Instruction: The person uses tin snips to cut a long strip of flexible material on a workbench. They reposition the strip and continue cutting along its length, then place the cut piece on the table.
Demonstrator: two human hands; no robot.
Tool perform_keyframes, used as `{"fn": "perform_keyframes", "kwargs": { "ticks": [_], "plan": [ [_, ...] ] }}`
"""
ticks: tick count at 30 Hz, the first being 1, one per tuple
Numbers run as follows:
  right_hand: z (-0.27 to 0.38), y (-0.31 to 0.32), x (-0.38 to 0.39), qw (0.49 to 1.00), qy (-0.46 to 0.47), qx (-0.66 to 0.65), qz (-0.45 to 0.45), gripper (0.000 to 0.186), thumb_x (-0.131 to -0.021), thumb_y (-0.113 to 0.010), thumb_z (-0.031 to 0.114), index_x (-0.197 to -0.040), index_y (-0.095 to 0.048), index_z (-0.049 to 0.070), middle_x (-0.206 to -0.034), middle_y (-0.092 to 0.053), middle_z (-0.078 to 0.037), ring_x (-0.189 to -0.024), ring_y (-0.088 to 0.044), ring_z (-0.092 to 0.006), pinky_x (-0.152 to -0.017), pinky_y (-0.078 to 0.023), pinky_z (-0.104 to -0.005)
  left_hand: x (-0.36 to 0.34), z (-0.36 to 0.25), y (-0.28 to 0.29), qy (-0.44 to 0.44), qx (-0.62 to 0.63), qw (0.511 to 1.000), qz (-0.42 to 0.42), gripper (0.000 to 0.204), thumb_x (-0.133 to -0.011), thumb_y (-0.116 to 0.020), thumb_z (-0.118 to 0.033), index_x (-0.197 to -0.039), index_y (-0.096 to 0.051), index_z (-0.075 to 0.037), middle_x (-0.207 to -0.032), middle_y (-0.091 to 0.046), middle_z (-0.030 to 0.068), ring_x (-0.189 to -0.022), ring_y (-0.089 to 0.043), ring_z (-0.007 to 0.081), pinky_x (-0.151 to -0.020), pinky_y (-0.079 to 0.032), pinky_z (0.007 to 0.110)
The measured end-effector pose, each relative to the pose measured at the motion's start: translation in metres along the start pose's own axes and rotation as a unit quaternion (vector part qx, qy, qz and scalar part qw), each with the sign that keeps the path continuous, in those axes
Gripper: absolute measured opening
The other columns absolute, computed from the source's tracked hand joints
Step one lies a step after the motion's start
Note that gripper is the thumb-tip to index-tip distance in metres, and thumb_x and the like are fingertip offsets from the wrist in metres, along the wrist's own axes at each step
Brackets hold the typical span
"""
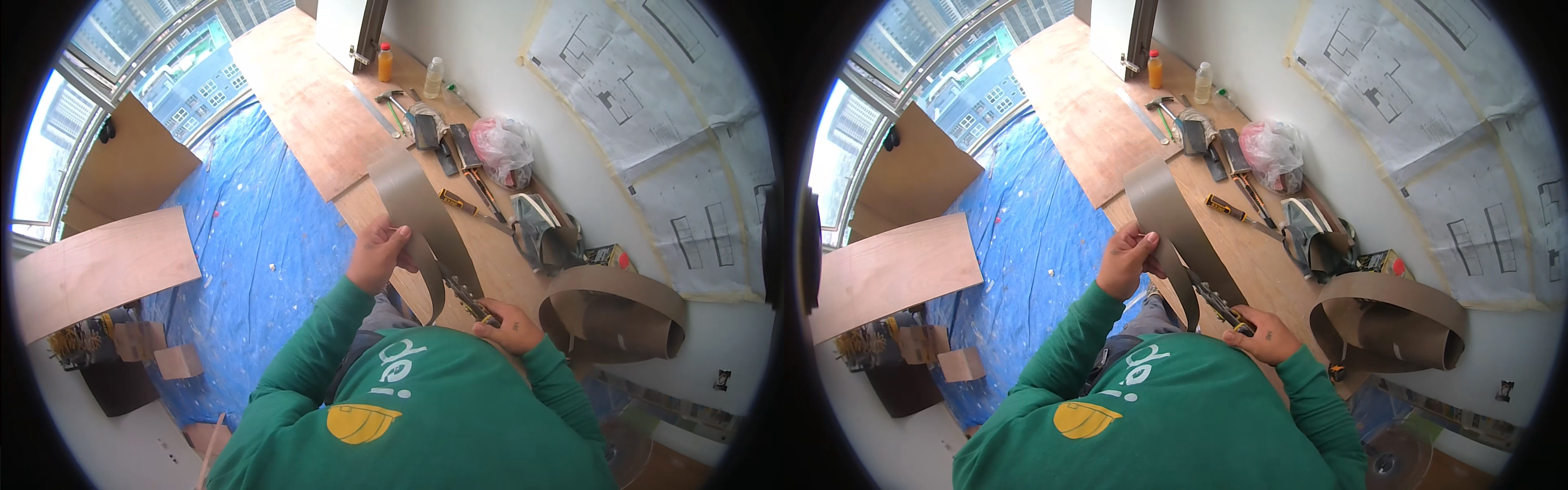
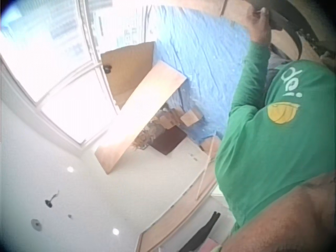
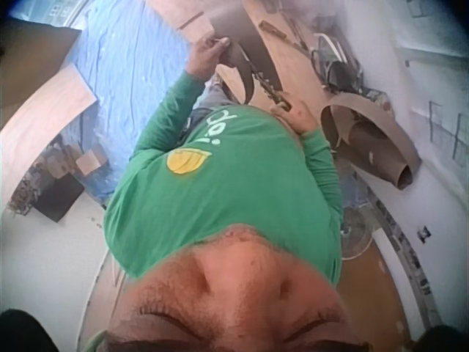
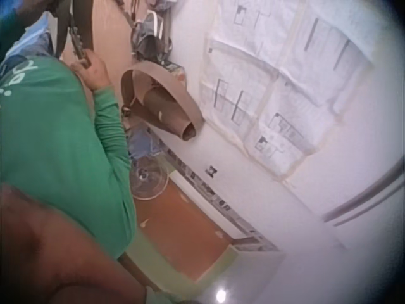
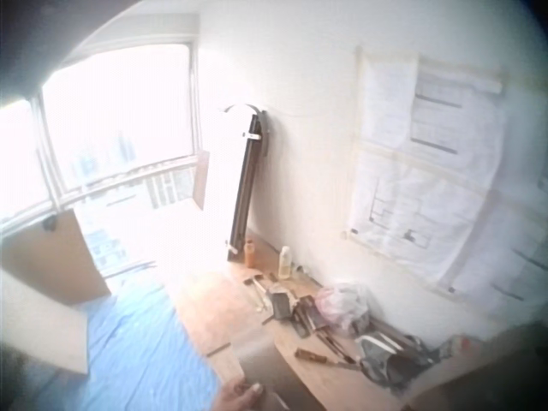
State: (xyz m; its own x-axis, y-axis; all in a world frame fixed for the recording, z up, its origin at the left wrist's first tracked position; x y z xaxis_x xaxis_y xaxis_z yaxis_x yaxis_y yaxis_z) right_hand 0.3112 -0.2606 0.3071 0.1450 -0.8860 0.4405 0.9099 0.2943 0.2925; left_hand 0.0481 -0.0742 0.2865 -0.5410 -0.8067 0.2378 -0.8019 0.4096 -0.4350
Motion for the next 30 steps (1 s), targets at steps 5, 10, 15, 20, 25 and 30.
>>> {"fn": "perform_keyframes", "kwargs": {
  "ticks": [5,10,15,20,25,30],
  "plan": [
    [0.001,-0.005,-0.002,0.999,0.013,-0.043,0.001,0.067,-0.096,-0.075,0.048,-0.133,-0.061,-0.005,-0.107,-0.065,-0.007,-0.097,-0.058,-0.0147,-0.089,-0.049,-0.0316,0.008,0.002,-0.014,-0.007,0.017,1.000,0.002,0.023,-0.112,-0.054,-0.018,-0.126,-0.056,0.000,-0.097,-0.075,0.0131,-0.070,-0.074,0.0177,-0.061,-0.062,0.029],
    [0.009,-0.007,0.002,0.999,0.033,-0.028,-0.028,0.068,-0.095,-0.076,0.047,-0.134,-0.063,-0.006,-0.104,-0.070,-0.014,-0.093,-0.065,-0.0202,-0.087,-0.053,-0.0349,0.015,-0.007,-0.028,-0.035,0.001,0.999,0.004,0.023,-0.112,-0.054,-0.018,-0.125,-0.055,0.001,-0.099,-0.075,0.0131,-0.070,-0.073,0.0177,-0.062,-0.062,0.028],
    [0.011,-0.012,0.004,0.996,0.051,-0.047,-0.050,0.068,-0.093,-0.076,0.050,-0.130,-0.062,-0.005,-0.101,-0.067,-0.007,-0.094,-0.062,-0.0152,-0.084,-0.052,-0.0317,0.018,-0.011,-0.036,-0.073,0.003,0.997,-0.002,0.024,-0.112,-0.054,-0.018,-0.126,-0.054,0.002,-0.099,-0.073,0.0130,-0.072,-0.073,0.0180,-0.062,-0.061,0.028],
    [0.019,-0.010,0.006,0.996,0.047,-0.032,-0.062,0.070,-0.093,-0.077,0.049,-0.131,-0.064,-0.008,-0.101,-0.072,-0.016,-0.092,-0.068,-0.0210,-0.084,-0.054,-0.0352,0.019,-0.008,-0.034,-0.072,0.004,0.997,-0.017,0.025,-0.112,-0.055,-0.020,-0.123,-0.053,0.002,-0.097,-0.073,0.0142,-0.070,-0.073,0.0190,-0.060,-0.061,0.029],
    [0.019,-0.011,0.007,0.996,0.037,-0.030,-0.075,0.072,-0.093,-0.076,0.054,-0.129,-0.065,-0.009,-0.096,-0.072,-0.019,-0.087,-0.069,-0.0250,-0.081,-0.055,-0.0367,0.024,-0.007,-0.039,-0.033,0.055,0.998,-0.006,0.023,-0.111,-0.058,-0.022,-0.116,-0.051,0.000,-0.092,-0.073,0.0133,-0.064,-0.072,0.0193,-0.056,-0.061,0.029],
    [0.038,-0.013,0.010,0.997,0.031,-0.010,-0.077,0.075,-0.094,-0.074,0.059,-0.126,-0.066,-0.009,-0.091,-0.072,-0.019,-0.083,-0.069,-0.0251,-0.077,-0.054,-0.0379,0.026,-0.008,-0.039,-0.043,0.054,0.997,-0.029,0.024,-0.110,-0.060,-0.022,-0.116,-0.050,-0.001,-0.091,-0.073,0.0138,-0.064,-0.072,0.0188,-0.056,-0.062,0.030]
  ]
}}
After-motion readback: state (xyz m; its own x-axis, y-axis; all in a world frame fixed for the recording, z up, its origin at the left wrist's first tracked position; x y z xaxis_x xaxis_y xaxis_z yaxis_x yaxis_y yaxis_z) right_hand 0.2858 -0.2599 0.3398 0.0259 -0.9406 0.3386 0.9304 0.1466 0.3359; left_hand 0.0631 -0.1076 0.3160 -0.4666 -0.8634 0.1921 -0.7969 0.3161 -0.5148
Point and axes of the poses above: each hand's wrist, its own x-axis away from the middle knuckle, its own y-axis out of the back of the hand, z = x × y, the point moved 1 cm from there along -x, towards the middle knuckle
